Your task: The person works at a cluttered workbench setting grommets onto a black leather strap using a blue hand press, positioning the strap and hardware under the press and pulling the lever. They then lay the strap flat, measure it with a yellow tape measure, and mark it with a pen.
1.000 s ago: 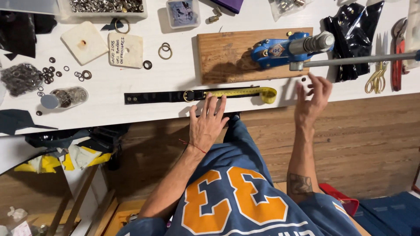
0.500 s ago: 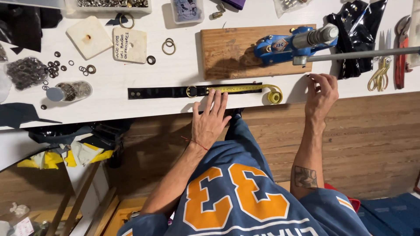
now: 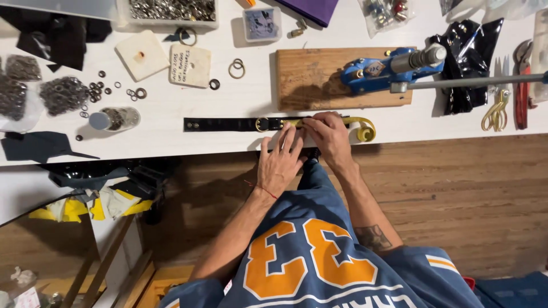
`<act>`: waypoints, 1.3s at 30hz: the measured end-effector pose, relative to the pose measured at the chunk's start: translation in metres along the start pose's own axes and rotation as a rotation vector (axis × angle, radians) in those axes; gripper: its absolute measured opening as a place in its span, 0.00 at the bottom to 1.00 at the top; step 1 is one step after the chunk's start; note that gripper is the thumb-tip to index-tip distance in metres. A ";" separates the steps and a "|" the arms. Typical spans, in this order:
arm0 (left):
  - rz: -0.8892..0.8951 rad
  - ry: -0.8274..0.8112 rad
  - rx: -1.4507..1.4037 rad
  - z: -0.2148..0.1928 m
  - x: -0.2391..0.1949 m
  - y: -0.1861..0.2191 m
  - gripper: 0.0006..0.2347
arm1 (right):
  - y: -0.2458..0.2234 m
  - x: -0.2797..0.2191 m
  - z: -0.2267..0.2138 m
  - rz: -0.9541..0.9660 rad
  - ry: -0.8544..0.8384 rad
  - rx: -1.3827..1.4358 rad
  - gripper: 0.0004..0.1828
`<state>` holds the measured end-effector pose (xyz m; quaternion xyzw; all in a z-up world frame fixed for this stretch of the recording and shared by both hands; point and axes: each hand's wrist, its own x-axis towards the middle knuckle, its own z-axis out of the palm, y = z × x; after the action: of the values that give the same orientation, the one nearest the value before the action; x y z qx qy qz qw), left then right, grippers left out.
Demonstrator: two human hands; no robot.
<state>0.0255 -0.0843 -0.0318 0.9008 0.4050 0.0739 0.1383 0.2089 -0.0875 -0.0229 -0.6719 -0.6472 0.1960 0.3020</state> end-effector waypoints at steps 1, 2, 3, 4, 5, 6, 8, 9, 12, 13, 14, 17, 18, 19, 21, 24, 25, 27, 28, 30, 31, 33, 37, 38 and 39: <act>-0.003 0.003 0.003 0.001 -0.001 -0.001 0.26 | 0.001 0.001 0.001 -0.005 0.000 0.002 0.14; -0.006 0.016 -0.036 0.002 -0.002 -0.002 0.24 | 0.003 0.003 0.003 -0.015 0.001 -0.010 0.13; -0.003 0.023 -0.080 0.004 -0.004 -0.002 0.23 | 0.004 0.000 0.003 -0.016 0.002 -0.025 0.12; -0.002 0.020 -0.083 0.002 -0.004 -0.002 0.23 | 0.002 0.002 0.003 -0.012 0.001 -0.026 0.12; 0.006 0.037 -0.104 0.000 -0.004 -0.002 0.23 | 0.000 0.002 0.002 0.005 0.010 -0.013 0.12; 0.013 0.054 -0.125 -0.001 -0.003 -0.002 0.23 | -0.001 0.002 0.001 0.021 0.020 -0.001 0.12; 0.013 0.059 -0.129 -0.002 -0.002 -0.003 0.24 | -0.003 0.005 0.002 0.025 0.026 0.016 0.13; 0.017 0.061 -0.133 -0.003 -0.002 -0.004 0.24 | -0.005 0.006 0.002 0.033 0.035 0.032 0.14; 0.026 0.060 -0.138 -0.002 -0.002 -0.004 0.25 | -0.004 0.003 0.007 0.076 0.019 0.008 0.12; 0.025 0.061 -0.137 0.000 -0.002 -0.005 0.25 | -0.006 0.005 0.008 0.075 0.019 0.009 0.12; 0.023 0.041 -0.125 0.002 -0.003 -0.006 0.24 | -0.008 0.007 0.009 0.064 0.013 -0.023 0.11; 0.025 0.020 -0.114 0.003 -0.005 -0.006 0.23 | -0.013 0.006 0.008 0.055 0.017 -0.050 0.11; 0.030 0.023 -0.112 0.003 -0.004 -0.007 0.22 | -0.014 0.006 0.008 0.054 0.030 -0.045 0.12; 0.028 0.028 -0.109 0.001 -0.003 -0.007 0.22 | -0.012 0.007 0.007 0.048 0.032 -0.045 0.12; 0.028 0.035 -0.111 -0.003 -0.001 -0.007 0.25 | -0.010 0.006 0.006 0.064 0.069 0.048 0.15; 0.024 0.040 -0.128 -0.002 -0.003 -0.006 0.24 | -0.005 0.002 0.006 0.055 0.059 0.035 0.13; 0.027 0.041 -0.128 -0.002 -0.002 -0.006 0.24 | -0.005 0.003 0.007 0.056 0.061 0.034 0.13; 0.032 0.043 -0.123 -0.002 -0.001 -0.009 0.23 | -0.006 0.005 0.007 0.046 0.034 0.002 0.11; 0.031 0.044 -0.121 -0.002 0.000 -0.010 0.23 | -0.008 0.007 0.007 0.044 0.035 0.003 0.11; 0.054 0.064 -0.070 -0.002 -0.003 -0.010 0.22 | -0.012 0.006 0.004 0.059 0.019 -0.020 0.11; 0.056 0.064 -0.072 -0.002 -0.002 -0.011 0.22 | -0.012 0.007 0.003 0.060 0.021 -0.021 0.11; 0.056 0.082 -0.093 -0.003 0.000 -0.015 0.20 | -0.011 0.009 0.003 0.068 -0.004 -0.033 0.10; 0.060 0.149 -0.228 -0.011 0.008 -0.025 0.18 | -0.012 0.011 0.002 0.087 -0.021 -0.014 0.10; 0.080 0.220 -0.198 -0.017 0.014 -0.027 0.14 | -0.013 0.013 0.001 0.083 -0.020 -0.020 0.10; 0.100 0.292 -0.169 -0.024 0.020 -0.028 0.10 | -0.014 0.014 -0.001 0.079 -0.019 -0.027 0.10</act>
<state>0.0128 -0.0470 -0.0175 0.8848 0.3676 0.2443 0.1495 0.2004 -0.0740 -0.0111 -0.6990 -0.6257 0.2056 0.2787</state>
